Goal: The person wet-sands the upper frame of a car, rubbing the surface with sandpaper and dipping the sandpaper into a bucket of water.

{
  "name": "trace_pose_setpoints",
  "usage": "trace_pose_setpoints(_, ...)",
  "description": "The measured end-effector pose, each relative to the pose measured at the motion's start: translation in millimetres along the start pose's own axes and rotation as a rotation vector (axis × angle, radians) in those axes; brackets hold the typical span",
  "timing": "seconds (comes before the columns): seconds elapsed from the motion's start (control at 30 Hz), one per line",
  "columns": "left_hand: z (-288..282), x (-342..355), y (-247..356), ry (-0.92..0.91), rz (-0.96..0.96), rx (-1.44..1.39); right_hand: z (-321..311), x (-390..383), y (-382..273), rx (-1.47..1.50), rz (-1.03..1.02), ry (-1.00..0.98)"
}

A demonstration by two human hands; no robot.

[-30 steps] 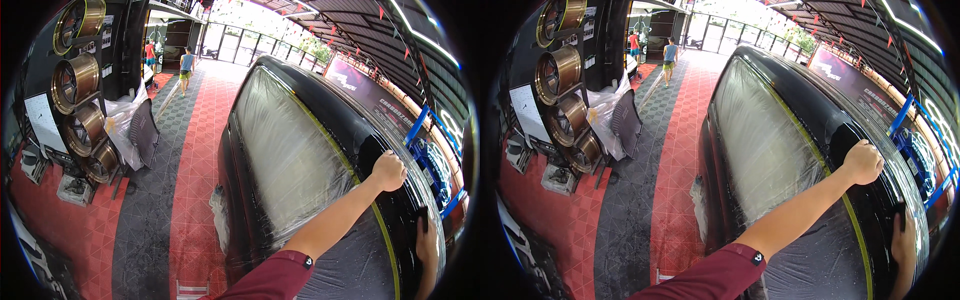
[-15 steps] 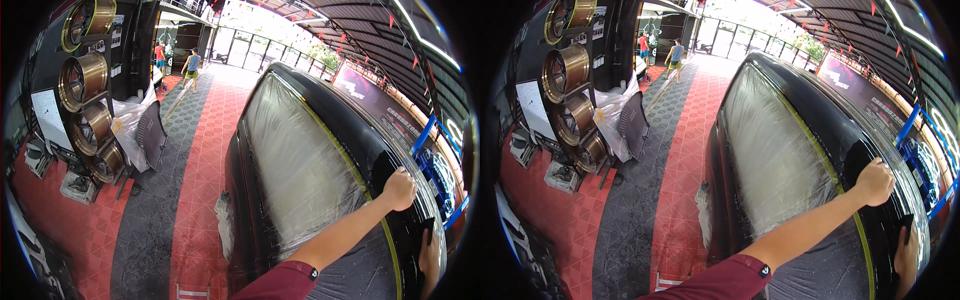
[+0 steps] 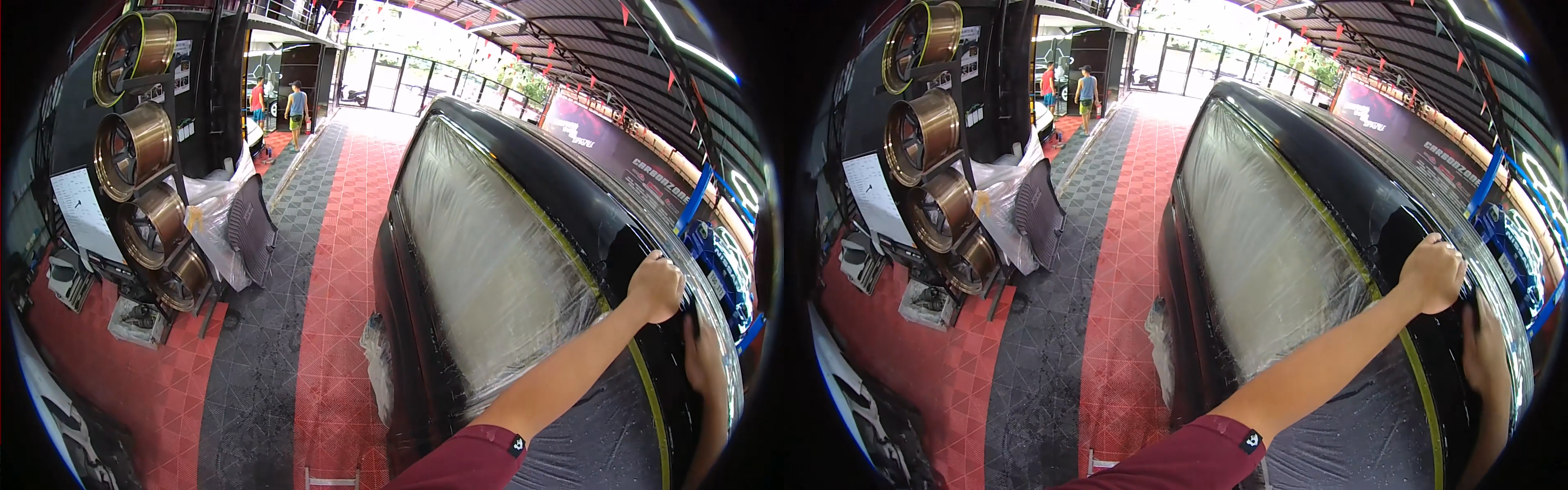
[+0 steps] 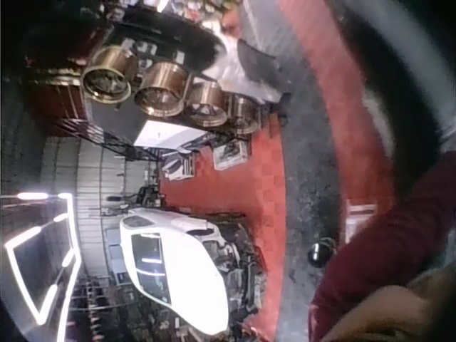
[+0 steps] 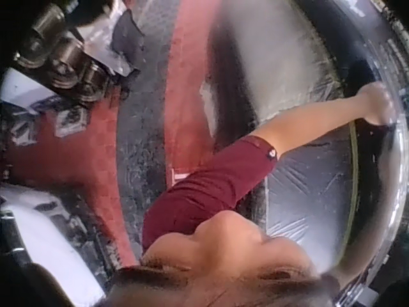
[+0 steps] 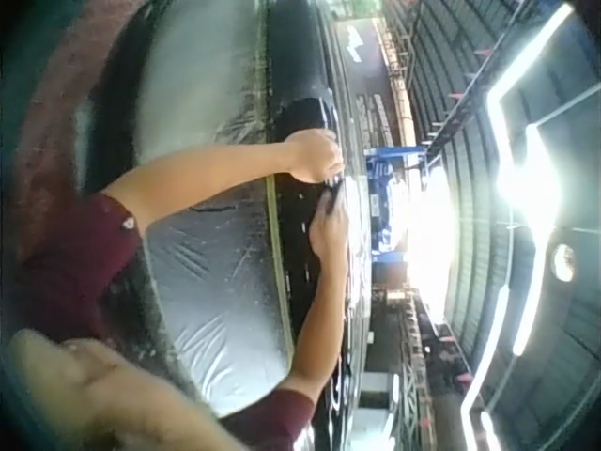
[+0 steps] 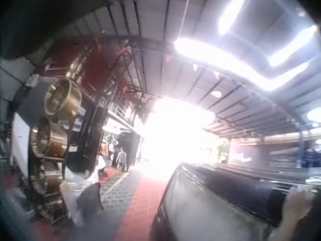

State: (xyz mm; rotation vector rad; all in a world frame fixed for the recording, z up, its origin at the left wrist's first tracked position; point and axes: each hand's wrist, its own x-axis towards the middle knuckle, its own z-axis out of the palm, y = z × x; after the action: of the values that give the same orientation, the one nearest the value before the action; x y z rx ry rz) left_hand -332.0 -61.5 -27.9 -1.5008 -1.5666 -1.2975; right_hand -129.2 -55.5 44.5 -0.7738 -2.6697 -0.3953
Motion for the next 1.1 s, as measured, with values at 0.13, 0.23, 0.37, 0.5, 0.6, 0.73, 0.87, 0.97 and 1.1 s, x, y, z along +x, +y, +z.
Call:
trace_pose_setpoints(0.13, -1, 0, -6, -0.001, 0.022, -0.007, 4, 19, -14, 0.03, -0.18, 0.004)
trace_pose_setpoints(0.23, -15, -8, -10, 0.027, -0.011, -0.092, 8, -40, 18, 0.03, -0.044, 0.073)
trace_pose_setpoints(0.37, -12, -2, 4, 0.223, 0.019, -0.16, -3, -64, 42, -0.082, -0.023, 0.086)
trace_pose_setpoints(0.5, -15, 17, 28, -0.069, 0.068, 0.137, -8, 23, 18, 0.218, -0.153, -0.024)
trace_pose_setpoints(0.6, -45, 3, -10, 0.023, -0.053, 0.113, -19, -8, -18, 0.104, -0.074, -0.027)
trace_pose_setpoints(0.73, -21, -9, -40, 0.193, 0.066, 0.103, -25, -132, 74, -0.03, -0.134, 0.145)
trace_pose_setpoints(0.87, -8, 4, 3, 0.156, -0.016, 0.135, -38, -143, 85, 0.054, -0.031, 0.093)
trace_pose_setpoints(0.97, -1, 8, -10, 0.13, 0.027, 0.021, -15, -42, 39, 0.04, -0.047, -0.089)
trace_pose_setpoints(1.1, -6, 7, -30, 0.079, 0.129, 0.042, 8, -35, 42, 0.1, -0.117, 0.161)
